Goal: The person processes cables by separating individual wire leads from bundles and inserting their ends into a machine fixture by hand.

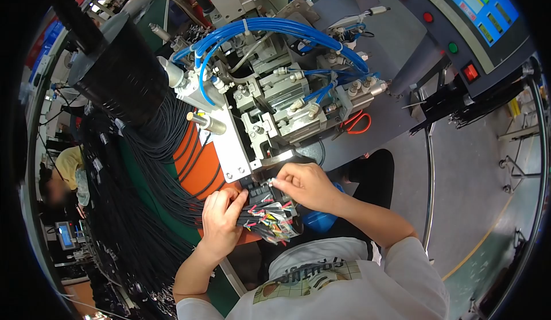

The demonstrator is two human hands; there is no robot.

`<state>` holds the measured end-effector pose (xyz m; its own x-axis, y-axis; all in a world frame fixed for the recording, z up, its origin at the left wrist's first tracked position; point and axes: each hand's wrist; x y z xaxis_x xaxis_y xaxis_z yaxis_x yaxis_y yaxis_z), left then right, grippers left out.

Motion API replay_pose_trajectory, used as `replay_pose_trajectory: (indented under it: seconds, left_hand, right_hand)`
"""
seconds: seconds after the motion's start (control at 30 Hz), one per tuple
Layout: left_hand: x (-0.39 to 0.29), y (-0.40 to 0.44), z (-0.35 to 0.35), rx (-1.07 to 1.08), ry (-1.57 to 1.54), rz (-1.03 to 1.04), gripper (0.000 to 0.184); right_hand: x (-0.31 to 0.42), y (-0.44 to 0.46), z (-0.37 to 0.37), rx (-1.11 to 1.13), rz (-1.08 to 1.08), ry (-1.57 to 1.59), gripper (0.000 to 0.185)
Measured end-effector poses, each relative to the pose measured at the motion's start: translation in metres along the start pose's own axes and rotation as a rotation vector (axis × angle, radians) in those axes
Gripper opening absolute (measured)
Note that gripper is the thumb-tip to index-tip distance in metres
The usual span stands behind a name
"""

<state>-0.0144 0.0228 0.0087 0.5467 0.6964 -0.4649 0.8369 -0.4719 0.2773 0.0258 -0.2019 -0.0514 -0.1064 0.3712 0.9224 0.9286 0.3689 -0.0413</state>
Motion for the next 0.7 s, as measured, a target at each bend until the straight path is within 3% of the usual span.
replay_pose_trajectory:
  seconds: [0.07,0.17,0.23,0.33,0.4,0.43,0.47,0.5,0.67,0.7]
  left_hand:
    - [0.002,0.0,0.001,0.007,-0.004,-0.047,0.043]
    - [0.001,0.003,0.004,-0.014,-0.076,-0.029,0.046]
    - [0.0,0.003,0.006,-0.001,-0.218,0.013,0.051]
    - [-0.003,0.002,0.001,-0.032,-0.395,0.075,0.049]
    - [-0.006,0.001,0.004,-0.1,-0.38,0.031,0.033]
    - [-0.007,0.001,0.006,-0.133,-0.373,0.009,0.026]
    - [-0.007,0.001,0.009,-0.15,-0.388,-0.035,0.04]
    - [-0.008,0.002,0.011,-0.155,-0.398,-0.018,0.04]
    - [-0.005,0.008,0.017,-0.167,-0.36,0.085,0.041]
    - [-0.006,0.008,0.017,-0.168,-0.337,0.108,0.041]
  right_hand:
    - [0.002,-0.004,-0.002,-0.1,-0.062,-0.144,0.019]
    - [0.029,-0.011,-0.013,0.023,-0.08,0.168,0.023]
    - [0.018,-0.007,-0.003,0.033,-0.349,0.082,0.029]
    - [0.022,-0.012,0.001,0.049,-0.205,0.255,0.022]
    - [0.025,-0.013,0.004,0.147,-0.051,0.543,0.017]
    - [0.025,-0.013,0.004,0.138,-0.071,0.554,0.016]
    - [0.024,-0.013,0.004,0.129,-0.089,0.565,0.016]
    - [0.023,-0.013,0.004,0.119,-0.107,0.575,0.017]
    - [0.026,-0.005,-0.003,0.251,0.239,0.774,0.009]
    - [0.028,-0.005,0.001,0.218,0.194,0.777,0.009]
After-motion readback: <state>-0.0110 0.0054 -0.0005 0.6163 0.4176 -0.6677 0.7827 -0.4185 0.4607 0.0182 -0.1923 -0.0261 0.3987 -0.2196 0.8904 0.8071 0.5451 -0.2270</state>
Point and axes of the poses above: each hand's wrist, its own y-axis towards the middle knuckle, its own z-axis out of the palm, x = y × z, and after that the axes turned 12 degrees about -y, right-handed
